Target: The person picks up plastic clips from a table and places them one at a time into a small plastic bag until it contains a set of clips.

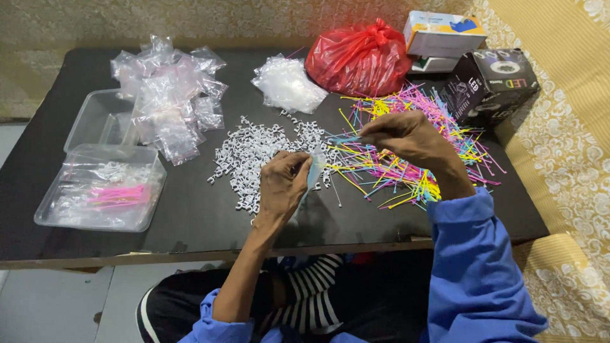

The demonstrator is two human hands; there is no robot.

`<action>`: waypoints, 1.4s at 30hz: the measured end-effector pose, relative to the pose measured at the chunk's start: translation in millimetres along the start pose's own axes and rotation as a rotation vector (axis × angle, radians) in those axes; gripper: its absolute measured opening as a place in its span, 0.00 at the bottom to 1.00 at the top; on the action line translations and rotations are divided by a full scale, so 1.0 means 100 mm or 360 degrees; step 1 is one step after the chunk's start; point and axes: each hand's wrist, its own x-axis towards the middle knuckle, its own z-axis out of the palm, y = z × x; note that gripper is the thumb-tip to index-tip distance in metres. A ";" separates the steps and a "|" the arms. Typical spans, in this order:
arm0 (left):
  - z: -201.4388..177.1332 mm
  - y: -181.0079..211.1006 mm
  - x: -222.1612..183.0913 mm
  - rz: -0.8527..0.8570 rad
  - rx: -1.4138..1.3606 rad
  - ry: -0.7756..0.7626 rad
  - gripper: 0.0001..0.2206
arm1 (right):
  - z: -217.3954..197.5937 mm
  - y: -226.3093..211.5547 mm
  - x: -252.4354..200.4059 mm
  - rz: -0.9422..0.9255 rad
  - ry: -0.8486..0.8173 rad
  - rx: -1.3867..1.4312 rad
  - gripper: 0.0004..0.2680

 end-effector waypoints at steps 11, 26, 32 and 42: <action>0.09 -0.02 -0.05 0.0045 -0.0025 -0.0047 0.03 | 0.43 -0.81 0.17 -0.0075 -0.0605 -0.1386 0.09; -0.06 0.24 0.00 0.0123 -0.0022 -0.0023 0.03 | 0.34 -0.49 0.15 -0.0041 -0.0405 -0.0638 0.08; -0.22 0.25 0.00 0.0047 0.0006 0.0019 0.04 | -0.33 1.03 0.11 0.0359 -0.0239 -0.1495 0.09; -0.13 0.25 -0.05 -0.0015 0.0058 0.0020 0.03 | -0.41 2.04 -0.16 0.0546 -0.0241 -0.1991 0.08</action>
